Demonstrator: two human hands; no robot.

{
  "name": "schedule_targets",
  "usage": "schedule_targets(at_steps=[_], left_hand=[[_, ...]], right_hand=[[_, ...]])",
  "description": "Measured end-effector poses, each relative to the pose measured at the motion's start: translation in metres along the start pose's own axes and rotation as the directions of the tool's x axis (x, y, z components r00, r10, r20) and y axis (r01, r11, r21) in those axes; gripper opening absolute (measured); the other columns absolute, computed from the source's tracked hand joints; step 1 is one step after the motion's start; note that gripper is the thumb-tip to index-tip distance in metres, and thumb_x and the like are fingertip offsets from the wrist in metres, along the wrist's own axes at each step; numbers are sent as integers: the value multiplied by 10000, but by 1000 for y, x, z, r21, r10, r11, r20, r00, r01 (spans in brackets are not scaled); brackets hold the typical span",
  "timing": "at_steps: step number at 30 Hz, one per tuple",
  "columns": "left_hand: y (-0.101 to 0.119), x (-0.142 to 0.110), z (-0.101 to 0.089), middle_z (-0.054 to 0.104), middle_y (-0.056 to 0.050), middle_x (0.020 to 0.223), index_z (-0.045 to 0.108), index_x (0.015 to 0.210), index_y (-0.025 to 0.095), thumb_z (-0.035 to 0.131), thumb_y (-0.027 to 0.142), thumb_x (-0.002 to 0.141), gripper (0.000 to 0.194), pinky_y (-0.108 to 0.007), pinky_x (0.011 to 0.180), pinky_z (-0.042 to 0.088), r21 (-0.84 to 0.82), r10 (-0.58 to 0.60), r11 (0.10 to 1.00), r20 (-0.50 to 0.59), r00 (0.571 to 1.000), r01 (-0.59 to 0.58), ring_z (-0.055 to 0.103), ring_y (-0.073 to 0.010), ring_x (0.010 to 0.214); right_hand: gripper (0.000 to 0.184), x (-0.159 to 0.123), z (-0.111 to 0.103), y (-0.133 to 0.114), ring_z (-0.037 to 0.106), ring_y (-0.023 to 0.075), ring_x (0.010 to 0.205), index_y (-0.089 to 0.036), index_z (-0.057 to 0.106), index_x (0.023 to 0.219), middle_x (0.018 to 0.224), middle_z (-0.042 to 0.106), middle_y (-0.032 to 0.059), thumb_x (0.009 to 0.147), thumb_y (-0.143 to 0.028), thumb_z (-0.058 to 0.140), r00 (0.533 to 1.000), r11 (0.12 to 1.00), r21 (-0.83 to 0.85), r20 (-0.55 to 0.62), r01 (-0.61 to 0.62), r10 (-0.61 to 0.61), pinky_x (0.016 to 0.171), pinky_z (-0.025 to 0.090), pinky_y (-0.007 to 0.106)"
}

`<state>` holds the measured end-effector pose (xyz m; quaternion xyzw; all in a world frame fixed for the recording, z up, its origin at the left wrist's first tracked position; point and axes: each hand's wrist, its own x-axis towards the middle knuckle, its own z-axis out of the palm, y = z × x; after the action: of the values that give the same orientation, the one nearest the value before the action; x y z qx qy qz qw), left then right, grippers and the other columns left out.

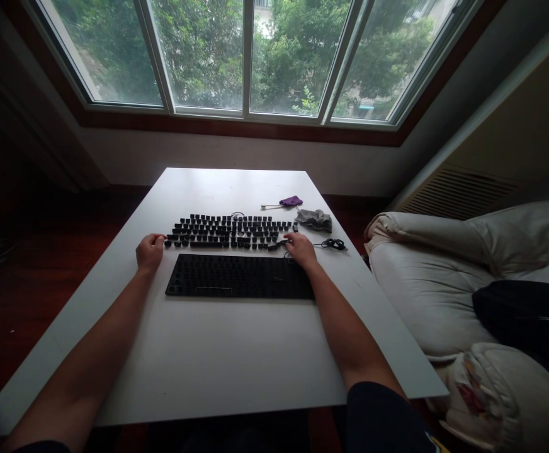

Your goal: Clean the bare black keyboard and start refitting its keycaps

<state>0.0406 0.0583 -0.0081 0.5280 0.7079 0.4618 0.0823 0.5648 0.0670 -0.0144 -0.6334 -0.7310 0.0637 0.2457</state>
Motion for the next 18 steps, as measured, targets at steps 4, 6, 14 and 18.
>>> schedule_targets(at_steps=[4, 6, 14, 18], left_hand=[[-2, 1, 0, 732, -55, 973, 760, 932, 215, 530, 340, 887, 265, -340, 843, 481, 6, 2, 1000, 16, 1000, -2, 639, -221, 870], [-2, 1, 0, 733, -56, 980, 759, 937, 215, 531, 342, 888, 265, -341, 841, 482, 9, 4, 1000, 21, 1000, -4, 638, -222, 871], [-2, 1, 2, 737, -57, 987, 761, 946, 214, 527, 329, 891, 266, -336, 844, 483, 12, 4, 1000, 20, 1000, -4, 640, -223, 876], [-5, 2, 3, 737, -52, 980, 765, 949, 221, 535, 340, 893, 265, -339, 845, 482, 12, 13, 1000, 17, 1000, -13, 644, -222, 875]], right_hand=[[295, 1, 1, 2, 628, 214, 920, -241, 736, 1144, 1009, 706, 62, 869, -207, 633, 1000, 1000, 6, 6, 8, -8, 878, 469, 325], [292, 1, 1, 3, 625, 214, 916, -240, 739, 1137, 1011, 704, 63, 867, -209, 632, 1000, 1000, 4, 12, 11, -11, 881, 469, 327], [334, -2, -2, -1, 627, 216, 952, -235, 727, 1150, 1080, 689, 71, 886, -150, 540, 999, 999, 15, -38, 34, -34, 911, 473, 334], [307, -5, -2, -5, 620, 229, 956, -231, 719, 1119, 1041, 661, 74, 866, -164, 559, 994, 1000, -11, -112, 1, -3, 884, 482, 341]])
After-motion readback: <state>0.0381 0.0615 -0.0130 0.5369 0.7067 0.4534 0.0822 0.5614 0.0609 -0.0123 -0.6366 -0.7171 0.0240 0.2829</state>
